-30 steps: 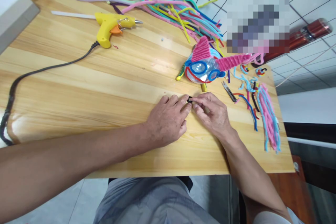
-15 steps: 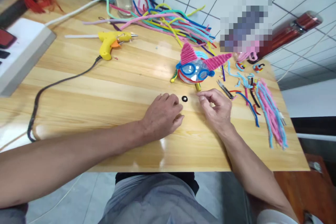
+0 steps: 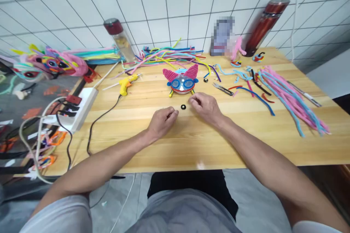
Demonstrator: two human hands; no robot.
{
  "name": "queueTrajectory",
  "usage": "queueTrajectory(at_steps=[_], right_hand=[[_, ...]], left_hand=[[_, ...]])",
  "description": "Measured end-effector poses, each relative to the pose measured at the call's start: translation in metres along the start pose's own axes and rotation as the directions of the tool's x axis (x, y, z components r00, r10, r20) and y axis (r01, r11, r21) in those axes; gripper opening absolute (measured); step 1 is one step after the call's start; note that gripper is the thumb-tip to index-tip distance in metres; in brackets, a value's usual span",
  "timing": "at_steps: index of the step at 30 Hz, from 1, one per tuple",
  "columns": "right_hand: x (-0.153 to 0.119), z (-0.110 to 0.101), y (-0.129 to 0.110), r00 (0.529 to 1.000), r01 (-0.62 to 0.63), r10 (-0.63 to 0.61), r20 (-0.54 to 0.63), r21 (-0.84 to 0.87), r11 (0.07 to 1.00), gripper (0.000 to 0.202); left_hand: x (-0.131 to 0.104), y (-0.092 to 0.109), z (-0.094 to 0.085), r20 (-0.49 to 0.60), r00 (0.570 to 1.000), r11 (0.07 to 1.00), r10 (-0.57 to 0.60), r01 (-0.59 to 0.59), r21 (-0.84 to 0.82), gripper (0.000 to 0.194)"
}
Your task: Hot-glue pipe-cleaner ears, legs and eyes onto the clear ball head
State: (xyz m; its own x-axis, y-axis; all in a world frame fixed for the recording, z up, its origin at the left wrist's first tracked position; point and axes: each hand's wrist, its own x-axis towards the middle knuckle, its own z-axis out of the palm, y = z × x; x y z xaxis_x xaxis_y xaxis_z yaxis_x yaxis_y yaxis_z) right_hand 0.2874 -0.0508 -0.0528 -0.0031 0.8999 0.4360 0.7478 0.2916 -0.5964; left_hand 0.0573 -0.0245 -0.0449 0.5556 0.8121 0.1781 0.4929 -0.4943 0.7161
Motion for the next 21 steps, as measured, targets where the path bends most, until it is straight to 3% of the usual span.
queueTrajectory(at_steps=[7,14,16,18,20,21], right_hand=[[0.001,0.005,-0.002,0.997,-0.065,0.067,0.036,-0.061,0.996,0.014],[0.003,-0.002,-0.008,0.995,-0.096,0.097,0.029,-0.055,0.994,0.016],[0.003,-0.004,-0.009,0.996,-0.086,0.086,0.006,-0.039,0.996,0.019],[0.003,-0.003,-0.01,0.997,-0.079,0.079,-0.008,-0.02,0.997,0.019],[0.002,-0.001,-0.009,0.997,-0.075,0.075,0.007,-0.008,0.997,0.017],[0.001,0.0,-0.009,0.997,-0.071,0.071,0.022,-0.004,0.997,0.015]], left_hand=[[-0.002,0.002,0.0,-0.004,1.0,0.999,-0.03,0.029,-0.021,0.038],[0.002,0.008,-0.005,-0.013,0.999,0.998,-0.052,0.052,-0.043,0.039],[-0.004,0.025,-0.012,-0.038,0.999,0.999,0.007,-0.008,-0.038,0.035],[-0.018,0.054,-0.023,-0.084,0.988,0.989,0.132,-0.137,-0.06,0.026],[-0.039,0.091,-0.036,-0.127,0.957,0.945,0.262,-0.281,-0.168,0.02],[-0.049,0.11,-0.043,-0.096,0.945,0.907,0.311,-0.326,-0.266,0.024]])
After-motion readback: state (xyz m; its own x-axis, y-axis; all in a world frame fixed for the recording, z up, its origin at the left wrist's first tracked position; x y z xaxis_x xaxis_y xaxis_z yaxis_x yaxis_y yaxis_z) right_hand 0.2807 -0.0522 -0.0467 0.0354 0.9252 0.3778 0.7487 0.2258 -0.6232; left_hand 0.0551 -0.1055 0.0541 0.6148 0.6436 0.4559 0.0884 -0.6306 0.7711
